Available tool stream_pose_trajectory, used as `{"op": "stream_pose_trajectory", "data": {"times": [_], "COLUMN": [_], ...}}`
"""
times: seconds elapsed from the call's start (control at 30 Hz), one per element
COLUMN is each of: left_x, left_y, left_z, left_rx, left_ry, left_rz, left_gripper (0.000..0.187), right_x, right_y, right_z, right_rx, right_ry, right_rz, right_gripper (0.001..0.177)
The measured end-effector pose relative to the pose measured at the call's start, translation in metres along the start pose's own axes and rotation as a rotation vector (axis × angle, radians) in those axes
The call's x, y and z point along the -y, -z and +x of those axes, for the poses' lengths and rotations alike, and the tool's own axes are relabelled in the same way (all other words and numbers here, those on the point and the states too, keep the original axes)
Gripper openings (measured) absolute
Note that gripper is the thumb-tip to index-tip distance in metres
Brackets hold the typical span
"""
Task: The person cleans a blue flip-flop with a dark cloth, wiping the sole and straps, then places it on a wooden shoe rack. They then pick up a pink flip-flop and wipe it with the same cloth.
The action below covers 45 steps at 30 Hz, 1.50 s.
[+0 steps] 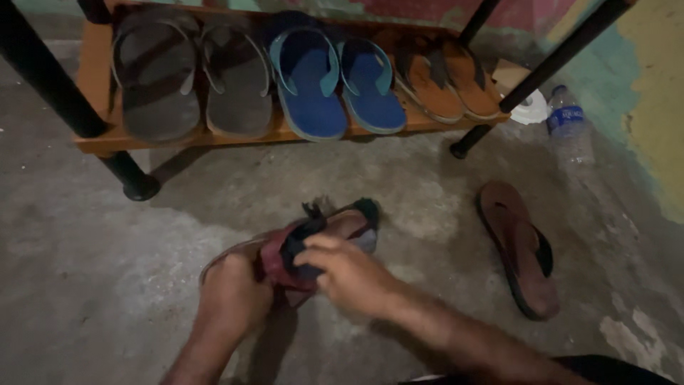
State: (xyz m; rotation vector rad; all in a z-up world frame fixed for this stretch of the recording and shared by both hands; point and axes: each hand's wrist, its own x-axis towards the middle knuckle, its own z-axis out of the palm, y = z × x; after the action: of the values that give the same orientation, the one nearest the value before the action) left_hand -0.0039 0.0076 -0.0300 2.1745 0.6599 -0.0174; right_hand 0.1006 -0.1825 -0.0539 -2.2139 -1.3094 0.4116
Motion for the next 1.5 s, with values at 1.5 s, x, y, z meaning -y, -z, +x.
{"op": "stream_pose_trajectory", "data": {"times": [1.5], "left_x": [-0.055], "left_y": [0.05], "left_z": [-0.021], "left_rx": [-0.348], "left_ry": [-0.249], "left_rz": [0.18], "left_gripper": [0.039], "right_x": [0.016], "right_y": [0.082], "right_z": [0.016], "right_rx": [-0.149], "right_ry": [-0.365], "right_rz": [-0.17], "right_gripper": [0.039]}}
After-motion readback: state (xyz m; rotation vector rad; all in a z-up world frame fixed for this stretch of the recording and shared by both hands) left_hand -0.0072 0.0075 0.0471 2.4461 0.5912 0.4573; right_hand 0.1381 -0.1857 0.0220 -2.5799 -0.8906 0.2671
